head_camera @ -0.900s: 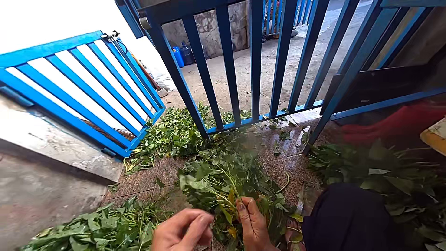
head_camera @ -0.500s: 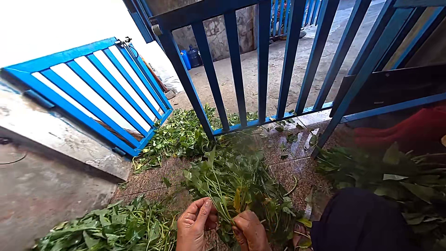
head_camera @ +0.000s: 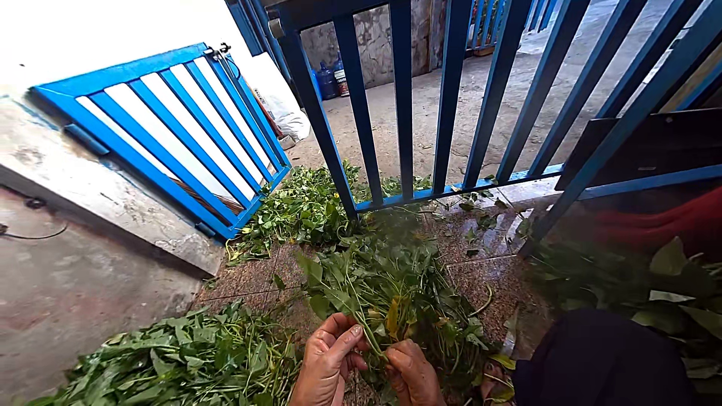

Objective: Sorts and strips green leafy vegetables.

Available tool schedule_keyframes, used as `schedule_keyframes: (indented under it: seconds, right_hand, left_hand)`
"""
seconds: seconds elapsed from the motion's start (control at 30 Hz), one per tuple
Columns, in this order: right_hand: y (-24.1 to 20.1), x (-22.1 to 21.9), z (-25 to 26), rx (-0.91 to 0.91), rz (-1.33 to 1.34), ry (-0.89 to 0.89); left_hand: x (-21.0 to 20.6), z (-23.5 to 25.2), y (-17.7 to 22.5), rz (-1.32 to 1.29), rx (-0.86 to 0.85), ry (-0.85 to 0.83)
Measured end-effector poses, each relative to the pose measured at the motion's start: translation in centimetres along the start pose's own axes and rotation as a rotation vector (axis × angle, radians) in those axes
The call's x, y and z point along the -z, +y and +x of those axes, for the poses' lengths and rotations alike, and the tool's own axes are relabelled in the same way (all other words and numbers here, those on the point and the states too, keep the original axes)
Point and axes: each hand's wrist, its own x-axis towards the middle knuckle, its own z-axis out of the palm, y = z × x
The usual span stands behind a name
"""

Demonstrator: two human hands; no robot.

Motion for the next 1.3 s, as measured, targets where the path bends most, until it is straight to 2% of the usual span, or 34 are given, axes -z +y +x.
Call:
schedule_keyframes:
  seconds: [0.37,0.63,0.73,0.83,0.9,1.03,1.2,1.3]
  right_hand:
    - [0.1,0.1,0.4,0.026,0.003,-0.021]
    - [-0.4,0.8,1.0,-0.025,0.039,-0.173]
    - [-1.2,0.8,2.3,-0.290,0.123,-0.252]
    - [-3.1,1.3,5.1,-0.653,0.399,-0.309]
    - [-3.9,1.4,6.5,-0.790,0.539,-0.293]
    - [-5.1,1.1,7.8,-1.019,0.771,-0.133]
    - [-6.2,0.8,8.6,-1.133,0.857,-0.075]
    - [-6.6,0.6,9.3,-1.242,0.943,0.030]
  left_hand:
    - [0.1,-0.2,-0.4,-0.025,0.051,-0.063]
    - [0.5,-0.4,-0.2,-0.022,0.063,-0.107]
    - [0.2,-0.6,0.0,-0.003,0.068,-0.105]
    - [0.2,-0.7,-0.3,0.029,0.048,-0.091]
    - [0.3,-0.8,-0.3,0.042,0.045,-0.048]
    - [0.3,-0.8,-0.1,0.067,0.030,-0.007]
    - [0.6,-1.0,-0.1,0.104,0.010,-0.068]
    - [0.7,-0.8,-0.2,0.094,0.032,-0.100]
